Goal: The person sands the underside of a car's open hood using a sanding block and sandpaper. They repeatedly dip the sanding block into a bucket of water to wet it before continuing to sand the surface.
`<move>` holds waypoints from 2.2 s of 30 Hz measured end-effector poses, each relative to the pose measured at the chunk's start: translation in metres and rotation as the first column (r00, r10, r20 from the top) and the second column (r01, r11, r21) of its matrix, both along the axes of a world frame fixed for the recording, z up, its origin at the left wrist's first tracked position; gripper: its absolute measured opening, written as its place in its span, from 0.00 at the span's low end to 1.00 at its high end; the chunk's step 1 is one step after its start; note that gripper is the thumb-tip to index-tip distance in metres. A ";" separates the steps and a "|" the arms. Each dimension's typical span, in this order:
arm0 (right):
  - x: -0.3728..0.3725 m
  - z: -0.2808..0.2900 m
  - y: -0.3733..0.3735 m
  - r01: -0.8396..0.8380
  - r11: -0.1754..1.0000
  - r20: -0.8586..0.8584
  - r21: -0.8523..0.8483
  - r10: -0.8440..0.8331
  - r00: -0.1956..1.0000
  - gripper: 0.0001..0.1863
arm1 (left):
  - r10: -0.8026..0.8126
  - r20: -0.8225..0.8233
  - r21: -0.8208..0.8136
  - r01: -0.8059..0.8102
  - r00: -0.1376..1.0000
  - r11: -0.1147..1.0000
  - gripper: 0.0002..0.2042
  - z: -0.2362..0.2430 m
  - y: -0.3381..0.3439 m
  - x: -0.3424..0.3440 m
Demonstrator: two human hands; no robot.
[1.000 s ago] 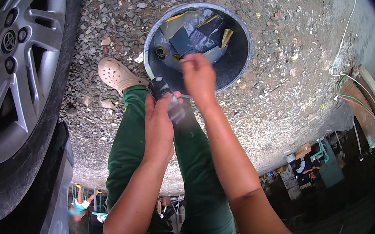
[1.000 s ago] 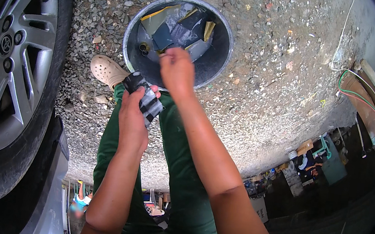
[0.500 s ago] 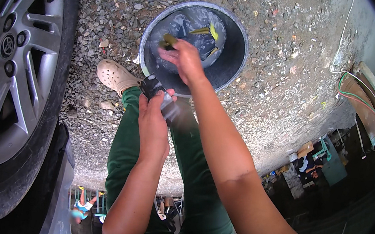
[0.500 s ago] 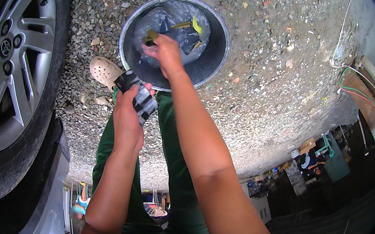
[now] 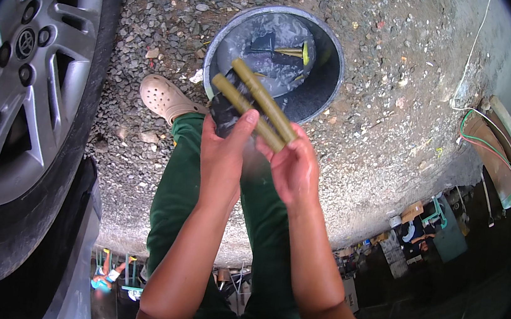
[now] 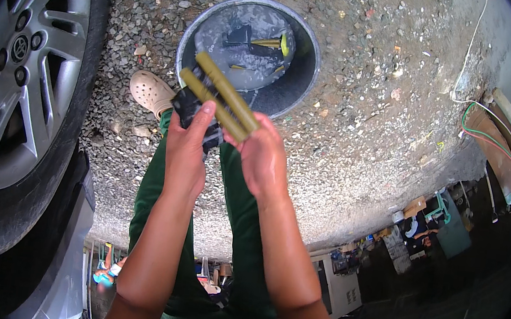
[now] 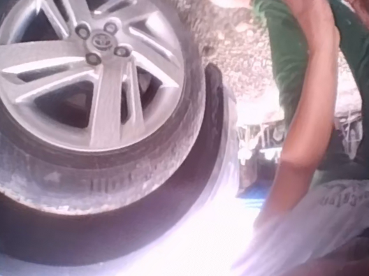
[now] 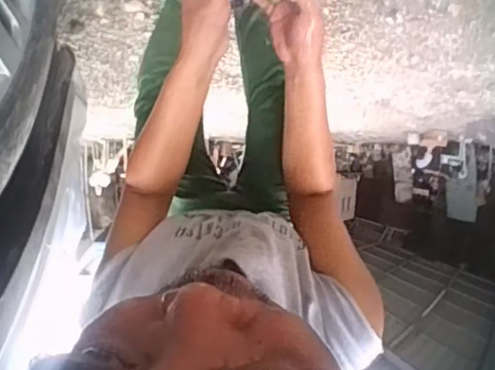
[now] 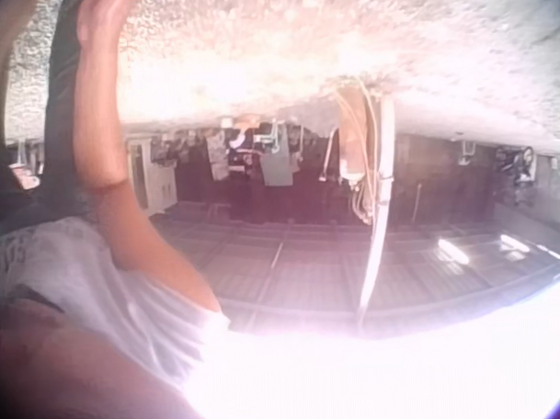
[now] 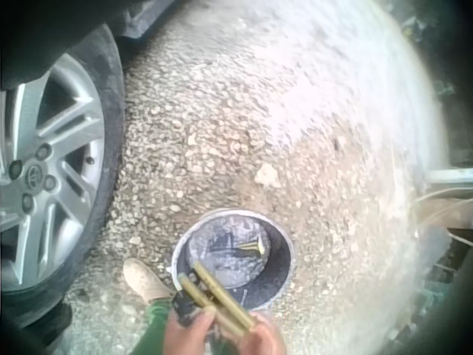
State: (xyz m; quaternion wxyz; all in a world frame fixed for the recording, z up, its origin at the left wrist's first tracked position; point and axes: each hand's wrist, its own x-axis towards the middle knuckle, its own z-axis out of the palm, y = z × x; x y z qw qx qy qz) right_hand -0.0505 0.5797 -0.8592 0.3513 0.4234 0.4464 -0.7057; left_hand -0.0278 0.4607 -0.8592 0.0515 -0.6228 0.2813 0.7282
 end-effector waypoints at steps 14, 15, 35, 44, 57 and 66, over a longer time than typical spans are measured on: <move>-0.011 -0.004 -0.012 -0.445 0.854 -0.064 0.271 0.478 0.876 0.25 | -0.145 0.030 0.090 0.142 0.989 0.986 0.14 0.007 -0.009 0.000; -0.011 -0.006 -0.011 -0.415 0.880 -0.034 0.230 0.433 0.901 0.23 | -0.146 0.060 0.092 0.140 0.987 0.986 0.14 0.009 -0.011 -0.002; -0.017 -0.027 0.019 -0.362 0.852 0.110 0.377 0.347 0.931 0.15 | -0.276 0.091 0.194 0.255 0.957 0.947 0.18 0.002 0.007 0.004; -0.036 -0.167 -0.014 -0.723 -0.014 0.305 0.691 0.912 0.274 0.29 | -0.125 0.107 -0.049 0.131 0.986 0.990 0.15 0.005 -0.016 0.004; -0.024 -0.260 -0.001 -0.601 -0.438 0.445 0.669 0.883 -0.148 0.15 | 0.012 0.188 -0.114 0.010 0.982 0.993 0.18 0.003 -0.031 0.002; -0.068 -0.133 0.025 -0.797 0.554 -0.031 0.241 0.825 0.564 0.11 | 0.065 0.175 -0.120 -0.045 0.982 0.992 0.17 -0.002 -0.037 0.009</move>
